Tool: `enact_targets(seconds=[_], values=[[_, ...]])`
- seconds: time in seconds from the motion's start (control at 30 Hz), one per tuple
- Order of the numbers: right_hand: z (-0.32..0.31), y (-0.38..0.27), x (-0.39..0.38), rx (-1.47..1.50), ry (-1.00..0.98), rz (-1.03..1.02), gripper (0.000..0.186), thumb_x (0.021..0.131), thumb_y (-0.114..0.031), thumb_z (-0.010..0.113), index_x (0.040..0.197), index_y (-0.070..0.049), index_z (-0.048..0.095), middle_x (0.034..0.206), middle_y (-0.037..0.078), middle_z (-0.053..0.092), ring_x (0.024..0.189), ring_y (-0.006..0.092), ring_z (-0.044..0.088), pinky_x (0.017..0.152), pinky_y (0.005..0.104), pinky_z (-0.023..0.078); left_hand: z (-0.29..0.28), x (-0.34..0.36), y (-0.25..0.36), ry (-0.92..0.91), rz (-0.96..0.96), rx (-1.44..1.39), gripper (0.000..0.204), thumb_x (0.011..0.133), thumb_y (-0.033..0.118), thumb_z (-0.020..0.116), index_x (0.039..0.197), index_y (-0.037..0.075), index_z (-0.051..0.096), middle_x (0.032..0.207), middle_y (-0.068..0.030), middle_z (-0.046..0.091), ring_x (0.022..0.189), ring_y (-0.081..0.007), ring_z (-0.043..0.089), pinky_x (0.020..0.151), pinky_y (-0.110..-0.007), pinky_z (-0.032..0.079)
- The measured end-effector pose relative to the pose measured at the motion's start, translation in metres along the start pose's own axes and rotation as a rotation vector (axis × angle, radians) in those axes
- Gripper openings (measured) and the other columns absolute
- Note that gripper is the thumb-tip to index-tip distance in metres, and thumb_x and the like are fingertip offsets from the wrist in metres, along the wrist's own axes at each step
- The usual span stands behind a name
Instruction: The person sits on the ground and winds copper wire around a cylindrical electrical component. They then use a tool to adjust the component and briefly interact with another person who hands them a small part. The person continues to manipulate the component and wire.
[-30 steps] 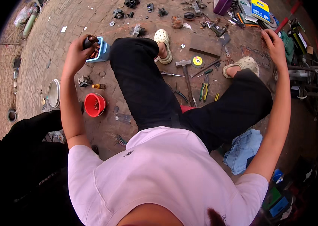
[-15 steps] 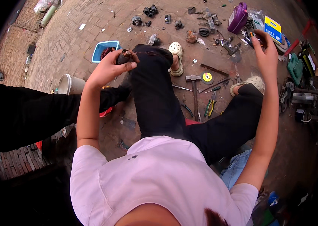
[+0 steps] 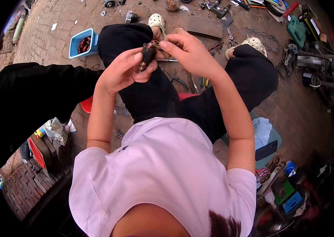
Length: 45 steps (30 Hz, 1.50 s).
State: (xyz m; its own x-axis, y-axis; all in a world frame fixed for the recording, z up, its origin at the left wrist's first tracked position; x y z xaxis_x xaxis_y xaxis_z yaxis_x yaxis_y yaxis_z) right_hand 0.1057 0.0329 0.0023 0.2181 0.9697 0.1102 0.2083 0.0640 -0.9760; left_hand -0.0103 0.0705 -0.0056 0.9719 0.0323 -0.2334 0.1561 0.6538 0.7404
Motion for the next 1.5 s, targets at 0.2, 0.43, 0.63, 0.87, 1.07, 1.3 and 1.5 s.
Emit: enact_targets(seconds=[0.2,0.43,0.63,0.87,1.07,1.3,1.5], values=[[0.012,0.038,-0.018,0.584,-0.070,0.485,0.026,0.098,-0.025,0.048,0.087,-0.004,0.057,0.059,-0.007,0.036,0.052,0.0010,0.031,0.045,0.0182,0.023,-0.001,0.015,-0.029,0.131,0.001,-0.343,0.054,0.101,0.046,0.032,0.111,-0.002,0.055,0.076,-0.0034,0.049,0.054,-0.0078,0.035,0.051,-0.022,0.032],[0.010,0.029,-0.027,1.054,-0.132,0.449,0.021,0.099,-0.016,0.046,0.096,0.001,0.057,0.056,-0.009,0.029,0.048,0.0010,0.024,0.042,0.0179,0.018,-0.028,0.004,-0.026,0.304,0.021,0.171,0.035,0.095,0.037,0.054,0.094,0.002,0.055,0.062,0.0060,0.036,0.051,-0.0029,0.028,0.045,-0.019,0.022],[-0.087,0.023,-0.033,0.687,0.075,0.356,0.021,0.098,-0.017,0.049,0.097,0.002,0.057,0.057,-0.008,0.029,0.049,0.0012,0.024,0.042,0.0178,0.018,-0.069,-0.041,0.013,0.555,0.152,0.844,0.033,0.084,0.030,0.069,0.085,0.001,0.055,0.069,0.0016,0.043,0.067,-0.0094,0.039,0.060,-0.026,0.036],[-0.273,0.022,-0.060,0.623,0.574,0.215,0.018,0.098,-0.013,0.050,0.103,0.003,0.056,0.060,-0.007,0.028,0.049,0.0013,0.022,0.040,0.0189,0.016,-0.110,-0.104,0.044,0.894,0.235,1.008,0.035,0.085,0.034,0.068,0.087,0.001,0.057,0.068,-0.0012,0.047,0.065,-0.0101,0.043,0.060,-0.026,0.039],[-0.518,0.110,-0.126,0.612,0.672,0.183,0.028,0.098,-0.025,0.050,0.111,-0.002,0.058,0.066,-0.001,0.047,0.058,0.0065,0.043,0.048,0.0205,0.033,-0.131,-0.143,0.052,0.945,0.233,0.953,0.030,0.084,0.028,0.070,0.089,0.002,0.057,0.070,0.0011,0.045,0.065,-0.0087,0.040,0.059,-0.024,0.037],[-0.575,0.126,-0.146,-0.748,0.859,0.334,0.041,0.095,-0.039,0.050,0.118,-0.007,0.059,0.088,0.008,0.064,0.081,0.0191,0.060,0.069,0.0292,0.046,-0.117,-0.135,0.055,0.903,0.199,0.993,0.030,0.081,0.023,0.073,0.085,0.001,0.052,0.068,-0.0007,0.043,0.065,-0.0102,0.038,0.058,-0.026,0.036],[-0.289,0.033,-0.014,-0.818,0.774,-0.013,0.044,0.091,-0.035,0.060,0.118,-0.001,0.059,0.113,0.013,0.063,0.105,0.0212,0.058,0.093,0.0306,0.042,-0.087,-0.108,0.056,0.814,0.215,1.085,0.028,0.081,0.023,0.073,0.086,0.004,0.054,0.071,0.0016,0.042,0.066,-0.0087,0.038,0.060,-0.024,0.035]])
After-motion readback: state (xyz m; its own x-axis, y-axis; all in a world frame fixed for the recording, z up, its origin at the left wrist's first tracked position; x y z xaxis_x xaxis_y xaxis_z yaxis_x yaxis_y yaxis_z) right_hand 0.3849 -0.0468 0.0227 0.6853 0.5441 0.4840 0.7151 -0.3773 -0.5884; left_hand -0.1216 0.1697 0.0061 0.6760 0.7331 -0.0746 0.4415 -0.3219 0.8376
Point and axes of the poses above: each hand's wrist, its own x-axis towards the middle knuckle, its own z-axis out of the palm, y = z × x, the point moved 9 cm from there along x, towards the middle knuckle
